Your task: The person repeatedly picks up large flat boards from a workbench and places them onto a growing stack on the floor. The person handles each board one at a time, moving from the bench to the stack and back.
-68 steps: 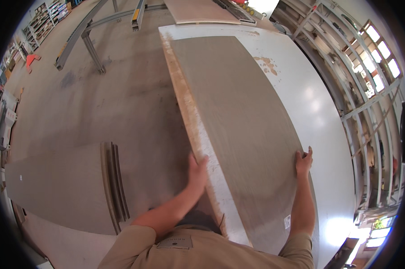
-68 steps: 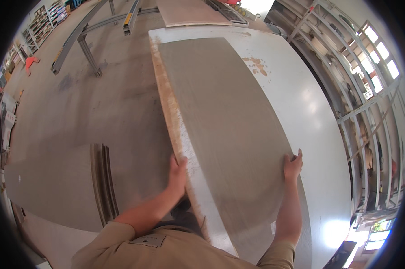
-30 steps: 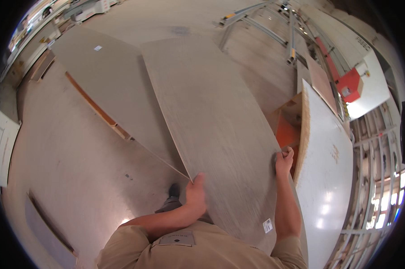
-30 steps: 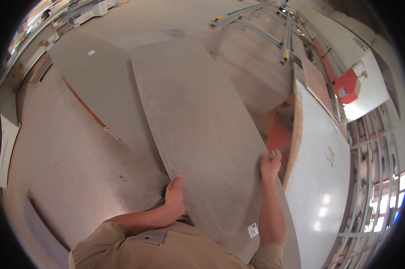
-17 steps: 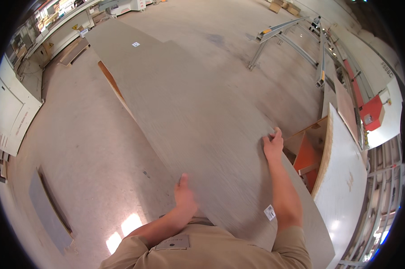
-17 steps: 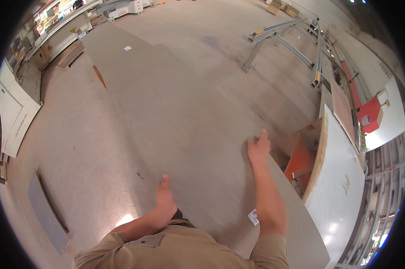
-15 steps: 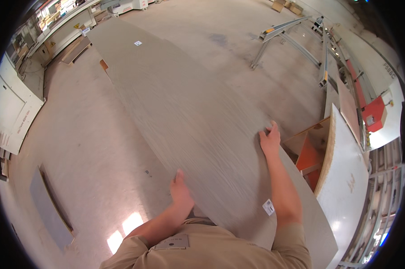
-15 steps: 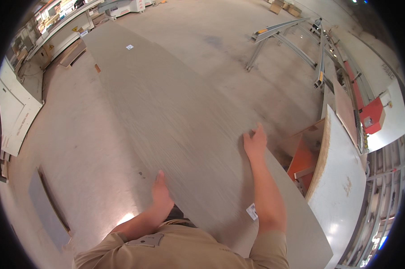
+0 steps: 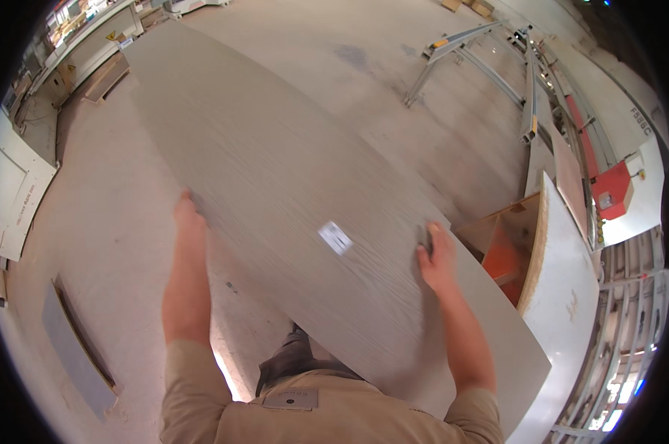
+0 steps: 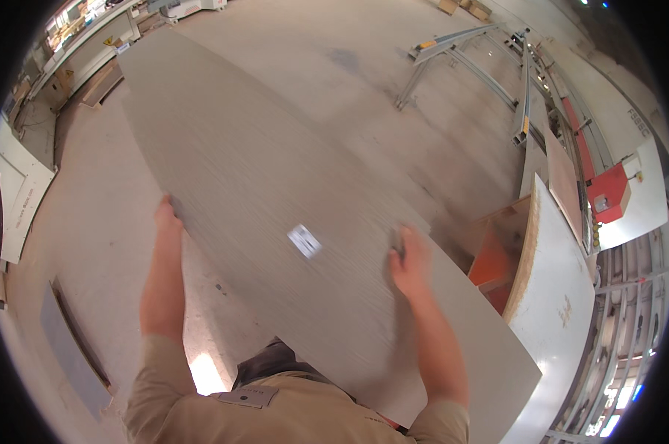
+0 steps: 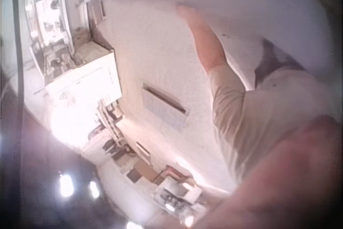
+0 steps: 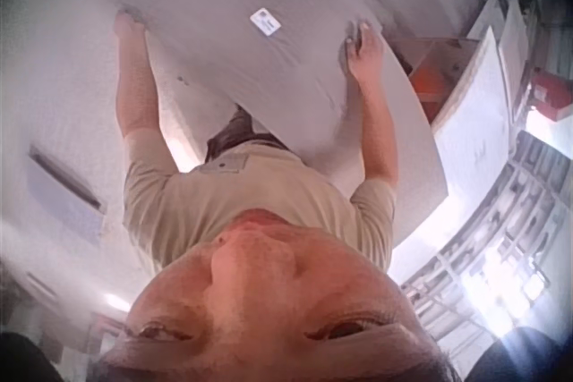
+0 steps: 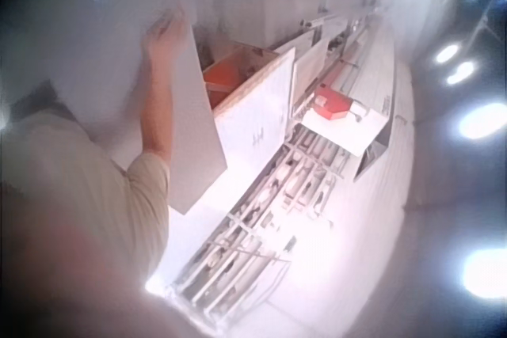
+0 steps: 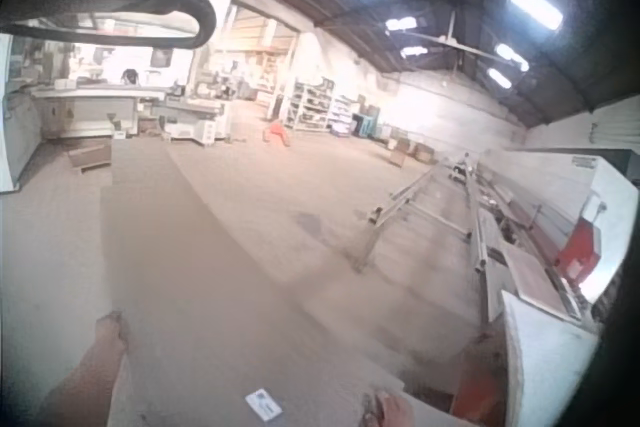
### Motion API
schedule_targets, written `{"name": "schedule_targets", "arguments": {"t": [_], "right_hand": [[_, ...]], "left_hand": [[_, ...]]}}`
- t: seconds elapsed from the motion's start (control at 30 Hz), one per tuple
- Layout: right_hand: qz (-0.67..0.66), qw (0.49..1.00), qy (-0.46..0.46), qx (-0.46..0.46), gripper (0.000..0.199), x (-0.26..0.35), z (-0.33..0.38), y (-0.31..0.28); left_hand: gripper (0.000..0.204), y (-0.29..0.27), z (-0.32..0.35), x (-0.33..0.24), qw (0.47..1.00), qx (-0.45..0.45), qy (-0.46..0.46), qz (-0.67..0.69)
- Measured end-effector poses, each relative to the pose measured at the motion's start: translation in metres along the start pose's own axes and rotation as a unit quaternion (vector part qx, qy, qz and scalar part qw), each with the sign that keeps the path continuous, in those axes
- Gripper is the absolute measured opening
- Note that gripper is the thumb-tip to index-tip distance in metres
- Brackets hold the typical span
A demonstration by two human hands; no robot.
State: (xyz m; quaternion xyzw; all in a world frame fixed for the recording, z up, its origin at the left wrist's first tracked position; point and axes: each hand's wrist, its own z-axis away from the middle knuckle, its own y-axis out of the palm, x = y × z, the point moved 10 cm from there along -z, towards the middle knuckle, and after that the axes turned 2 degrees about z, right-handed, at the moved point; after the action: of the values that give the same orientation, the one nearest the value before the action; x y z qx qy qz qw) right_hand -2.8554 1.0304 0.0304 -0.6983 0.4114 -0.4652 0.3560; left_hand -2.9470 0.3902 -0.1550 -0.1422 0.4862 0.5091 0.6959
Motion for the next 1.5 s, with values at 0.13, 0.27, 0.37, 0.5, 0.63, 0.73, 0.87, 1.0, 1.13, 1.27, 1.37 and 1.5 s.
{"name": "schedule_targets", "arguments": {"t": [0.13,0.27,0.37,0.5,0.63,0.73,0.87,1.0,1.13,1.27,1.37,1.5], "right_hand": [[0.156,0.981,0.1,-0.064,0.059,-0.107,0.11,-0.092],[0.269,0.852,0.44,-0.086,0.05,-0.238,0.315,-0.202],[0.312,0.77,0.553,-0.058,0.049,-0.277,0.471,-0.267],[0.197,0.763,0.599,-0.139,0.054,-0.323,0.591,-0.304],[0.212,0.828,0.486,-0.182,0.052,-0.345,0.596,-0.322],[0.177,0.743,0.628,-0.148,0.049,-0.361,0.614,-0.314],[0.252,0.729,0.602,-0.208,0.05,-0.321,0.564,-0.309],[0.166,0.726,0.615,-0.26,0.055,-0.283,0.498,-0.274],[0.132,0.758,0.606,-0.202,0.055,-0.245,0.413,-0.222],[0.076,0.834,0.507,-0.204,0.055,-0.18,0.325,-0.169],[-0.03,0.898,0.413,-0.149,0.057,-0.119,0.265,-0.111],[0.076,0.965,0.245,-0.046,0.061,-0.043,0.198,-0.035]], "left_hand": [[0.05,0.029,-0.052,-0.036,0.996,0.087,-0.01,0.015],[0.053,0.009,0.016,-0.025,0.991,0.095,0.063,-0.076],[0.057,-0.018,0.111,0.038,0.988,0.117,0.031,-0.098],[0.074,-0.049,0.225,0.094,0.991,0.109,-0.045,-0.066],[0.084,-0.06,0.306,0.109,0.988,0.08,-0.076,-0.107],[0.085,-0.056,0.328,0.104,0.99,0.079,-0.064,-0.097],[0.08,-0.044,0.318,0.101,0.99,0.113,-0.046,-0.077],[0.071,-0.022,0.274,0.064,0.98,0.082,0.106,-0.149],[0.066,0.021,0.207,0.005,0.92,0.03,0.269,-0.282],[0.066,0.044,0.198,-0.003,0.833,0.072,0.369,-0.406],[0.062,0.05,0.21,0.015,0.774,0.107,0.416,-0.466],[0.052,0.075,0.174,0.005,0.714,0.089,0.478,-0.503]]}}
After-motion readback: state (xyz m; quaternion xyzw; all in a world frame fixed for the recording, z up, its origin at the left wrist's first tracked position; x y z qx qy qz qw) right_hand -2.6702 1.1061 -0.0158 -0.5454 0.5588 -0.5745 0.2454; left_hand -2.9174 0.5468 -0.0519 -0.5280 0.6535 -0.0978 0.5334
